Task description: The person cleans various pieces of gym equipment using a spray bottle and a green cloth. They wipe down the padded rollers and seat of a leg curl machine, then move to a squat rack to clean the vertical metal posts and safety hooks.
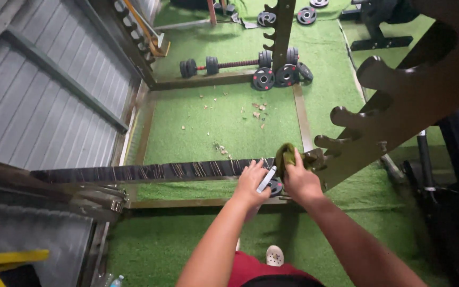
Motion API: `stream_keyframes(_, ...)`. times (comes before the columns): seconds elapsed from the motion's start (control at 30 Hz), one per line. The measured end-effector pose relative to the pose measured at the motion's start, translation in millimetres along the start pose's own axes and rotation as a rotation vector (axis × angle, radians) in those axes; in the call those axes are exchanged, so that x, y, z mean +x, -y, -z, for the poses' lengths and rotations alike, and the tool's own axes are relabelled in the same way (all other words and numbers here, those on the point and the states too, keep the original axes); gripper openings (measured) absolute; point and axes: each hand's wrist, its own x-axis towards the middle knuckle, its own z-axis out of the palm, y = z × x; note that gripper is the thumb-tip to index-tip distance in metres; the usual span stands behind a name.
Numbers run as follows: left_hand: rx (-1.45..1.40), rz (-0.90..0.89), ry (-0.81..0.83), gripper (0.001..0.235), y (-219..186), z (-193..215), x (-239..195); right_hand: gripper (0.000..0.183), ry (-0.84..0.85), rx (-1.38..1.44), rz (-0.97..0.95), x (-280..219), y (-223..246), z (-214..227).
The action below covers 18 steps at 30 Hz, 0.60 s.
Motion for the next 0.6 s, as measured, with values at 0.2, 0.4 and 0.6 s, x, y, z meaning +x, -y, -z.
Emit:
stream_keyframes(0.2, -0.019, -0.004, -0.023, 0.050, 1.7, -0.8, -0.8, 0.061, -0.093, 0.100, 0.068, -22.1, -10.3, -5.8)
stream_keyframes(0.4, 0.017, -0.060, 0.020, 0.046, -4.9, 9.1, -0.6, 0.061, -0.026, 0.041, -0.040, -11.7, -6.8, -12.4)
stream_keyframes(0.6, -0.227, -0.123, 0.068, 0.050, 16.8, 32.6, -4.3, 0.050, -0.099, 0.078, -0.227, 32.0, 14.0, -26.4)
